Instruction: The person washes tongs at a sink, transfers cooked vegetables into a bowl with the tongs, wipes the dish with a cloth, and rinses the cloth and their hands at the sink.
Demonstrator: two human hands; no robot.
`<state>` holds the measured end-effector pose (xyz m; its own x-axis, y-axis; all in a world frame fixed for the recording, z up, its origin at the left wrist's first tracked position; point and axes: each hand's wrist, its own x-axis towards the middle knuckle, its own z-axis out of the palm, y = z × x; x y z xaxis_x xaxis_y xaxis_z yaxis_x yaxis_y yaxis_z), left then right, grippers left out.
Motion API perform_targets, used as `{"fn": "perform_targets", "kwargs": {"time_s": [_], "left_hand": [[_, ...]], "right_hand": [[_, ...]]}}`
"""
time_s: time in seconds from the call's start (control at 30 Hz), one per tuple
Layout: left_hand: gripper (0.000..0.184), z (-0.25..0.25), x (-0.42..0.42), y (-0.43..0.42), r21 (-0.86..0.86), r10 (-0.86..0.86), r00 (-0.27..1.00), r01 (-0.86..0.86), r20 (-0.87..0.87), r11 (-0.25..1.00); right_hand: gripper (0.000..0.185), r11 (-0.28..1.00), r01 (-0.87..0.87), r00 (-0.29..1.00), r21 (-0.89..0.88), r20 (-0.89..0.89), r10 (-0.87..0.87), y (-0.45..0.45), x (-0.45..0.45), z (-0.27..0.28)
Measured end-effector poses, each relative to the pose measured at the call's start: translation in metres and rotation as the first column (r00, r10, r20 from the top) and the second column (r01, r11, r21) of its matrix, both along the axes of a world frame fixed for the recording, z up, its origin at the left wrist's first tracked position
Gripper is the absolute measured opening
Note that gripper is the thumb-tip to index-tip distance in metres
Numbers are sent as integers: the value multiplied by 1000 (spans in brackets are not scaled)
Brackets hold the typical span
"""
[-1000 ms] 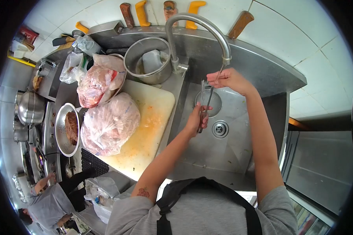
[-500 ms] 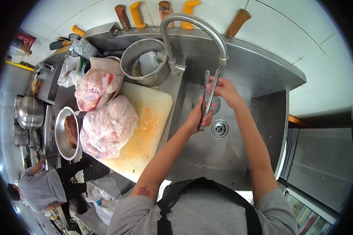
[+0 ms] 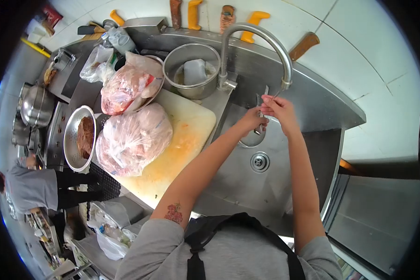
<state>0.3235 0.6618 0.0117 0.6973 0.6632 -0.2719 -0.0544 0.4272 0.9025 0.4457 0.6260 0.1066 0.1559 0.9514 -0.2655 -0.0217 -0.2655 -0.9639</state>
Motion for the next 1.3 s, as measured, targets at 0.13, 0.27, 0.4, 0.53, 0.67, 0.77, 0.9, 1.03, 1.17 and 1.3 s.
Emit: {"fn": "perform_targets", "kwargs": {"time_s": [0.13,0.27,0.4,0.53,0.67,0.77,0.9,1.03,1.17,1.3], "left_hand": [[20,-5,4,5,-39,75,994,-72,78,997],[22,-3,-12,-14,-137,53,995,-64,-82,989],[30,-32,-54,-46,132,-115,974,142,-193,981],[46,-47,-101,-125,320,-99,691,451,-716,833],[23,-31,-142,-201,223,-175,432,722,-885,655],[23,-48,-156,-233,325,-2,443,662,-897,675],[46,1,-168,-247,463,290,422,400,-859,791],[67,35,-169,-276,738,717,248,-10,-652,675],[64,106,-185,-351,858,857,-19,-21,-514,514],[55,61,-186,-430,769,769,14,-2,-639,639]], "right_hand": [[32,999,-52,989,11,-137,53,12,-21,-8],[34,960,-280,923,-22,-283,263,62,-51,-12],[35,978,-190,981,-87,14,191,73,-71,-28],[46,932,-156,934,-326,258,247,86,-64,-84],[63,993,3,637,-117,-765,-91,100,-59,-56],[101,972,24,677,-235,-711,-189,88,-82,1],[76,982,-187,962,27,-198,189,63,-71,-39],[53,894,-438,895,96,138,424,-49,-95,-11],[45,860,-443,890,253,241,387,-96,-73,-30],[34,792,-463,878,398,330,347,-155,-93,14]]}}
